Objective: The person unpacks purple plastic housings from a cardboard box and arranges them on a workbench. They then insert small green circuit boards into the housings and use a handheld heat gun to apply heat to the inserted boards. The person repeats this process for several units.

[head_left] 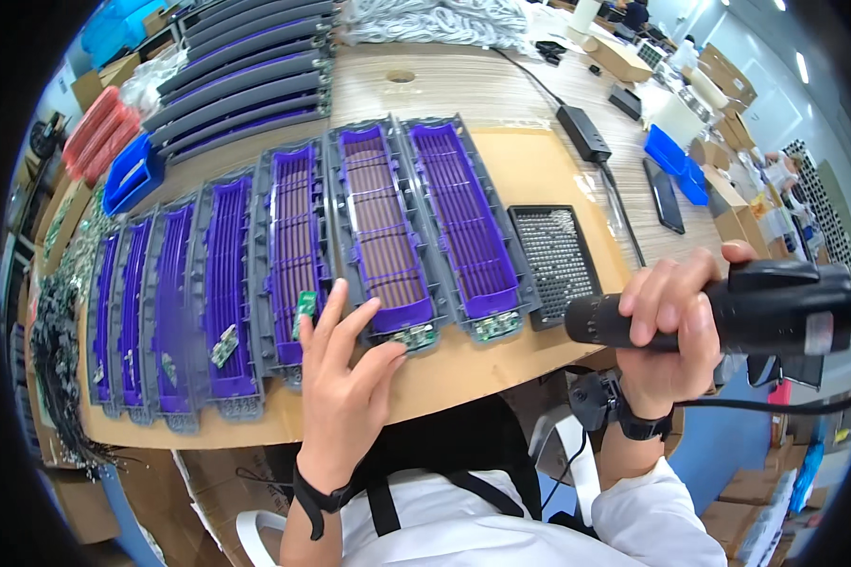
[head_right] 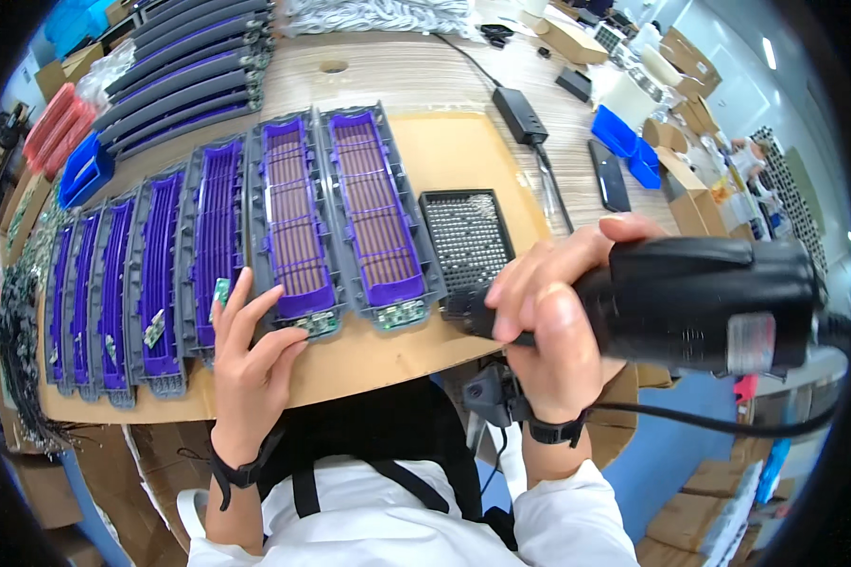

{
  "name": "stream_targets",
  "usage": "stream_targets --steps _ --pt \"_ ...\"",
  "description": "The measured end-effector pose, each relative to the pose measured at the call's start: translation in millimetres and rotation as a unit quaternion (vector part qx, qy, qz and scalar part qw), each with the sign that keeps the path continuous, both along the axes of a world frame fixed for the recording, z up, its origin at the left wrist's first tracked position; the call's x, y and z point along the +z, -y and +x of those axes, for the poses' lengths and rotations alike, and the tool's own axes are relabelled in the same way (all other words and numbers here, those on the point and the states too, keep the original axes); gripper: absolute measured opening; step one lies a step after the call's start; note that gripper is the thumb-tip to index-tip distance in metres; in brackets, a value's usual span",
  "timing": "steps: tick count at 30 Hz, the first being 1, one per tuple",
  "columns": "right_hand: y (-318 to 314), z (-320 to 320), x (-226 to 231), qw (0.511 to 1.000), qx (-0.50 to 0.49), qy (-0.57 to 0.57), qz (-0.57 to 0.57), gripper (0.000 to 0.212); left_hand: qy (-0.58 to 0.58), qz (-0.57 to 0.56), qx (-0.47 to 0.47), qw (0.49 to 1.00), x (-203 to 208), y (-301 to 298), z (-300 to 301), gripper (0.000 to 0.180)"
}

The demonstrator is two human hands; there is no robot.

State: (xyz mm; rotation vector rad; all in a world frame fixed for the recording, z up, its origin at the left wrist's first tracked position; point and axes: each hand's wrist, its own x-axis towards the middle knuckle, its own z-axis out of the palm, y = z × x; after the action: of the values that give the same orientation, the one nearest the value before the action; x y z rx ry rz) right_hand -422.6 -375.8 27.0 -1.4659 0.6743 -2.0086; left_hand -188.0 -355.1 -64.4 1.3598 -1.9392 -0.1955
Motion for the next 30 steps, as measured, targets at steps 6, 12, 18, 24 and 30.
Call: stream_targets --steps 6,12,18,24,30 --pt "1.2 51.1 -7.5 0.996 0.069 -0.050 0.024 0.055 -0.006 -0.010 -0.003 1.000 -3.0 -1.5 2.4 0.012" --pt "10.1 68.6 -18.7 0.991 0.092 -0.071 0.061 0.054 -0.012 -0.016 -0.010 1.000 -4.3 -1.5 1.2 0.012" --pt "10.6 75.8 -24.2 0.989 0.091 -0.086 0.076 0.052 -0.013 -0.014 -0.014 1.000 -5.3 -1.4 3.5 0.013" --pt "13.3 77.2 -30.3 0.989 0.123 -0.050 0.072 0.050 -0.014 -0.012 -0.016 1.000 -3.4 -2.1 4.4 0.014" --pt "14.8 77.3 -34.4 0.988 0.140 -0.029 0.064 0.051 -0.010 -0.015 -0.014 1.000 -3.3 -2.2 3.9 0.014"
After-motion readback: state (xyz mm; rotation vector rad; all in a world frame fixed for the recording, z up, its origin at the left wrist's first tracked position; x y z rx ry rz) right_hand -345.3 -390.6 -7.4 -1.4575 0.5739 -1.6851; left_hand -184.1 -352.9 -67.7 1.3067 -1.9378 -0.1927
